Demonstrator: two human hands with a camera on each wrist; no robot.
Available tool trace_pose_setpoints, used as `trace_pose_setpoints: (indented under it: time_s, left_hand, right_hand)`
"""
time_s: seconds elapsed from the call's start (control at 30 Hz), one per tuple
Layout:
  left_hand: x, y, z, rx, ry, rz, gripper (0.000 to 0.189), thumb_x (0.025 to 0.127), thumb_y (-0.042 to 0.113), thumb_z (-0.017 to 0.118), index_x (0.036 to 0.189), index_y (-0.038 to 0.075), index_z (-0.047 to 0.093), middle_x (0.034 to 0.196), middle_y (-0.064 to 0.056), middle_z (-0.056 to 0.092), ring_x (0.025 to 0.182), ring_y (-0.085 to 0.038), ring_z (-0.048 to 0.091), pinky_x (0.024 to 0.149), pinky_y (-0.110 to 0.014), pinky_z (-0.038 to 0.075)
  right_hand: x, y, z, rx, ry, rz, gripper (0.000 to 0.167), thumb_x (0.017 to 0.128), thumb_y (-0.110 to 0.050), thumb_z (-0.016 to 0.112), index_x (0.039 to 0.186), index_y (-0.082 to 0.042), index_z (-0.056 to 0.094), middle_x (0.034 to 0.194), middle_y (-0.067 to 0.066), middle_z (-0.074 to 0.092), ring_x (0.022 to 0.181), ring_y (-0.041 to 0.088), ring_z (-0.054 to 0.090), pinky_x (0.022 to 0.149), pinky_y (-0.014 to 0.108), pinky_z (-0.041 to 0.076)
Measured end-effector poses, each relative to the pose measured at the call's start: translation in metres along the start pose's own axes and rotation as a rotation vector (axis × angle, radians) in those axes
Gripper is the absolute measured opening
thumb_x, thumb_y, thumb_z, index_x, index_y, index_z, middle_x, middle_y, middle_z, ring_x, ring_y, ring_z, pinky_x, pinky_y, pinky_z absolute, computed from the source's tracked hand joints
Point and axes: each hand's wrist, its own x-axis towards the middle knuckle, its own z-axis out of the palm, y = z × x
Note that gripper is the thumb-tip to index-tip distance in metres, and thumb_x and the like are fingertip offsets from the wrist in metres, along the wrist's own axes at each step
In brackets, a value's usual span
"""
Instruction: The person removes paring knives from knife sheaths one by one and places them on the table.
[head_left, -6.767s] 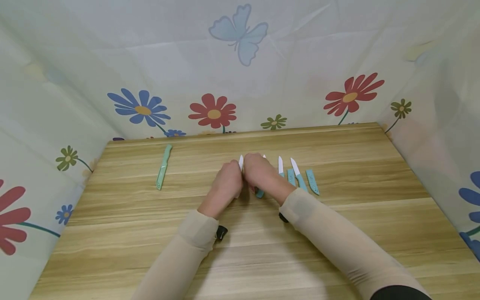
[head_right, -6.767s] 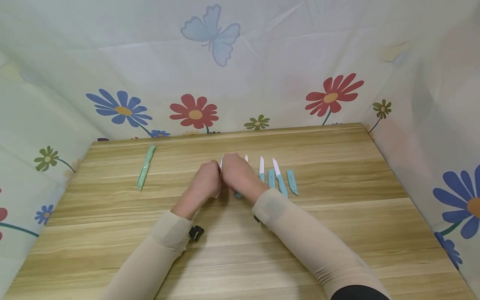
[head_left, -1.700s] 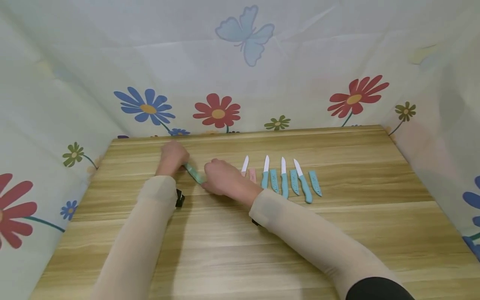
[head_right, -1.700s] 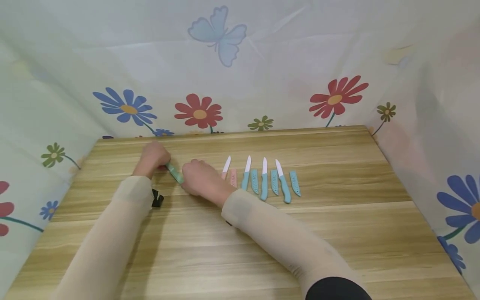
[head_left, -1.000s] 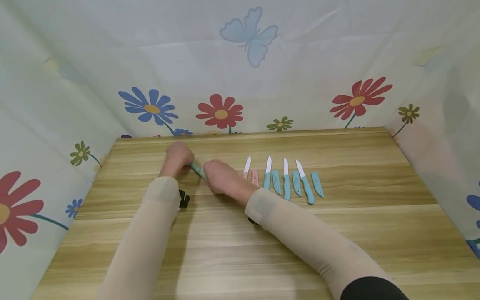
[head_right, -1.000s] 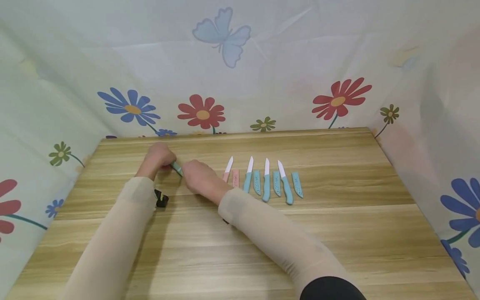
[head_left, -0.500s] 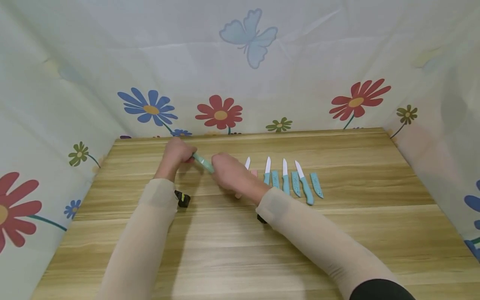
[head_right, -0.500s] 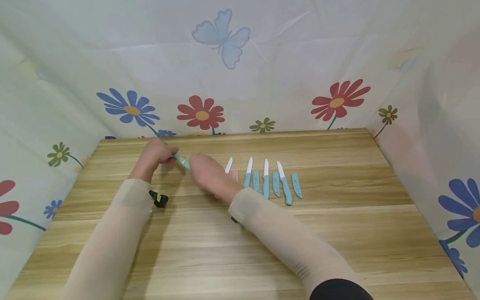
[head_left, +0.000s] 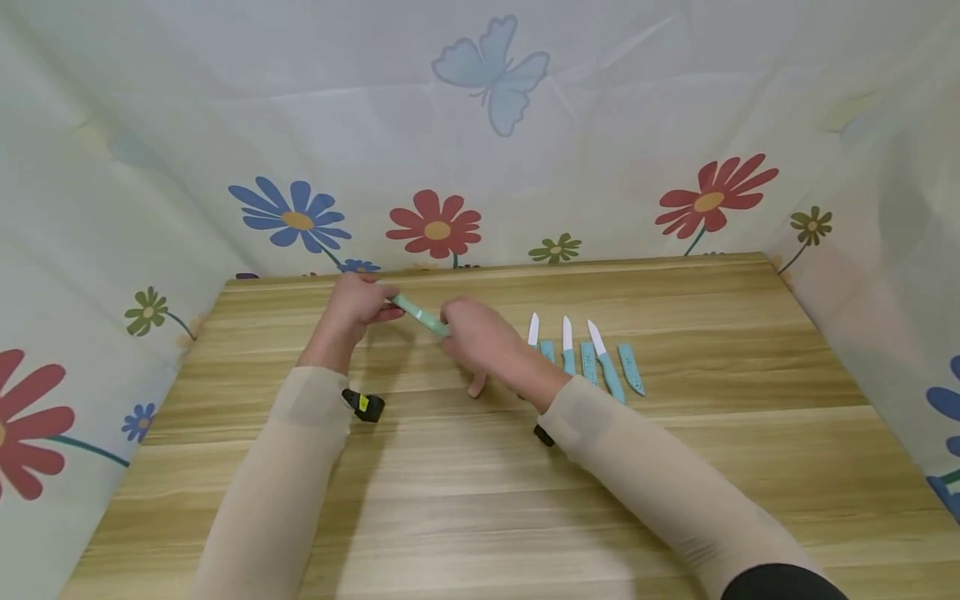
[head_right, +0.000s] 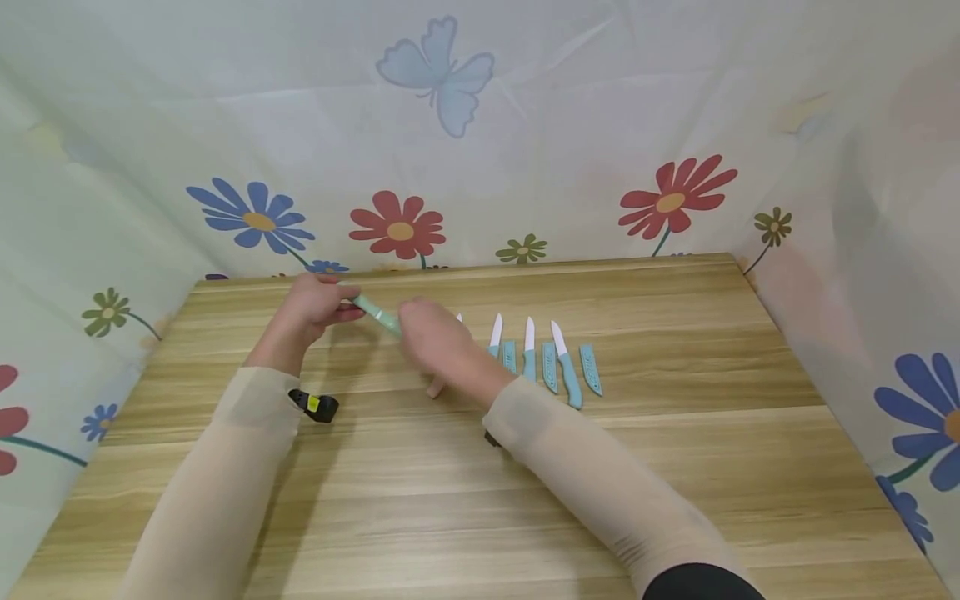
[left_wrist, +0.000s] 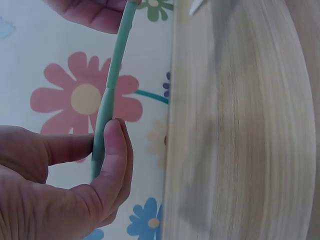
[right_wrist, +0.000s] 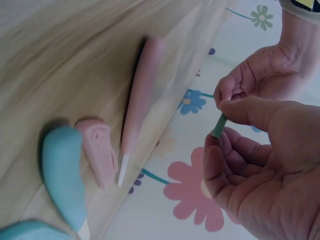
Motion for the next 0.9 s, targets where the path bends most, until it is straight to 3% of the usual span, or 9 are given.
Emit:
trace_pose_setpoints:
  time_s: [0.17,0.3,0.43,0.57,0.67,0.9]
  left_hand:
    - [-0.004,0.002,0.008,-0.107,-0.008,-0.002,0.069,0.108,0.008,0.060,0.161,-0.008,0.020,0.129,-0.020,0.053,0.073,-0.010,0.073,0.089,-0.031,0.060]
    - [-0.005,0.001,0.012,-0.157,-0.024,0.001,0.071,0.108,0.008,0.061,0.162,-0.007,0.019,0.126,-0.018,0.052,0.079,-0.013,0.073,0.090,-0.030,0.060]
    - [-0.008,0.000,0.015,-0.188,-0.069,-0.002,0.062,0.109,0.009,0.060,0.159,-0.010,0.029,0.124,-0.018,0.054,0.088,-0.016,0.073,0.093,-0.031,0.059]
    - [-0.011,-0.003,0.019,-0.241,-0.111,-0.001,0.036,0.109,0.009,0.058,0.137,-0.012,0.050,0.121,-0.019,0.056,0.097,-0.021,0.071,0.098,-0.034,0.057]
    - [-0.012,-0.006,0.023,-0.290,-0.135,0.001,0.024,0.110,0.008,0.058,0.125,-0.010,0.053,0.121,-0.019,0.055,0.104,-0.024,0.069,0.099,-0.035,0.056]
    - [-0.018,-0.014,0.033,-0.382,-0.169,0.002,0.018,0.110,0.007,0.057,0.120,-0.008,0.057,0.124,-0.017,0.053,0.113,-0.029,0.065,0.098,-0.034,0.057]
  right_hand:
    - [-0.008,0.009,-0.007,0.061,0.006,-0.039,0.035,0.107,-0.009,0.062,0.138,0.006,0.056,0.123,0.022,0.060,0.054,0.027,0.074,0.062,0.027,0.059]
    - [-0.013,0.016,-0.012,0.085,0.018,-0.055,0.036,0.107,-0.008,0.061,0.140,0.005,0.055,0.121,0.024,0.063,0.054,0.025,0.074,0.082,0.033,0.058]
    - [-0.017,0.022,-0.015,0.044,0.057,-0.075,0.031,0.105,-0.007,0.063,0.134,0.005,0.060,0.128,0.023,0.063,0.057,0.018,0.075,0.097,0.036,0.052]
    - [-0.020,0.027,-0.019,-0.055,0.123,-0.093,0.028,0.103,-0.007,0.067,0.129,0.003,0.066,0.128,0.016,0.063,0.081,0.012,0.075,0.092,0.038,0.053]
    - [-0.024,0.031,-0.021,-0.125,0.168,-0.098,0.027,0.102,-0.009,0.068,0.128,0.000,0.069,0.123,0.010,0.065,0.100,0.017,0.068,0.090,0.037,0.054]
    - [-0.033,0.043,-0.025,-0.185,0.218,-0.120,0.027,0.102,-0.010,0.069,0.128,-0.004,0.071,0.119,0.007,0.064,0.102,0.023,0.064,0.088,0.037,0.056]
